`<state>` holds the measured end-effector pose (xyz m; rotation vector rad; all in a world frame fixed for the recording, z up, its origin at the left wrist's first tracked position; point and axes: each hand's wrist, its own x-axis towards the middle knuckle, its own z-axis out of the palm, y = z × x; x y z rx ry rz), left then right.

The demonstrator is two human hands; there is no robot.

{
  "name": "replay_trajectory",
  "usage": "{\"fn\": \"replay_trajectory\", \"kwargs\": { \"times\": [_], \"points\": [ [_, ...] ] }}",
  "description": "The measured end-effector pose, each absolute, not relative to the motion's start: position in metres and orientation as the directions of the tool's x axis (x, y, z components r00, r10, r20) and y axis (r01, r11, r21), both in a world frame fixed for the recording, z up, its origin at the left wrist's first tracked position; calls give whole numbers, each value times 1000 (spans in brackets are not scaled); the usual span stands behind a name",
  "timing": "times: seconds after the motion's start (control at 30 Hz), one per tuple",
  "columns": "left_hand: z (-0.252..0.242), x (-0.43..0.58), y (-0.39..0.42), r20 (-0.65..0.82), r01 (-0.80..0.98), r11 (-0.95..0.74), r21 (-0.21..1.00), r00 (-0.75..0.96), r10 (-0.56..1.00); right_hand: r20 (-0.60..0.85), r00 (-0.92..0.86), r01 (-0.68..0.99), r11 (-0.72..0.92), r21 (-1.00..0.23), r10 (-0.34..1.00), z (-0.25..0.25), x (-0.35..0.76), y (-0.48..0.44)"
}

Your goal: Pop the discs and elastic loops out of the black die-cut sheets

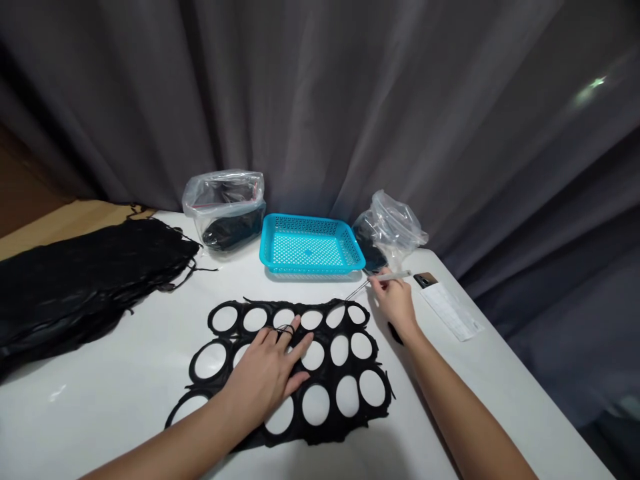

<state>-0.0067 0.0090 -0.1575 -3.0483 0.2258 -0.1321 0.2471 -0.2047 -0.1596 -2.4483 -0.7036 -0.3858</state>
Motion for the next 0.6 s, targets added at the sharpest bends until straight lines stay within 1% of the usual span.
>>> {"fn": "replay_trajectory", "kwargs": {
  "times": [0.03,0.1,0.13,0.17,0.2,0.23,0.27,0.3,0.33,0.37,0.4,0.47,0.53,0.6],
  "points": [
    [-157,-8,11,79,-143,-986,-91,986,-150,415,832,534,-734,-419,368,-160,249,-208],
    [-158,-11,13,86,-132,-987,-92,986,-140,455,854,444,-809,-386,252,-161,255,-218],
    [-158,-12,14,94,-127,-988,-91,986,-135,469,862,398,-828,-394,191,-160,258,-224],
    [-158,-13,14,102,-122,-988,-89,986,-131,463,874,367,-825,-430,147,-159,259,-228],
    [-158,-13,14,107,-120,-989,-87,986,-129,428,894,353,-795,-494,131,-158,257,-229],
    [-158,-13,14,111,-118,-989,-85,986,-127,369,918,349,-737,-579,144,-155,252,-228],
    [-158,-14,13,113,-115,-990,-84,986,-124,292,937,344,-653,-675,191,-152,244,-222],
    [-158,-14,13,112,-113,-990,-84,986,-122,208,939,330,-554,-764,273,-150,232,-214],
    [-158,-14,12,109,-111,-990,-86,987,-120,148,918,314,-445,-839,369,-147,217,-203],
    [-157,-14,11,103,-109,-990,-90,988,-118,104,871,304,-360,-882,480,-146,201,-190],
    [-157,-14,11,95,-107,-990,-96,989,-116,76,810,305,-308,-901,581,-144,185,-177],
    [-156,-15,9,79,-99,-989,-111,991,-108,65,692,348,-253,-903,719,-145,157,-156],
    [-156,-17,8,74,-83,-989,-123,993,-93,73,626,409,-248,-878,776,-149,139,-144],
    [-156,-19,7,74,-74,-989,-127,994,-84,84,611,449,-257,-856,787,-155,132,-140]
  ]
}}
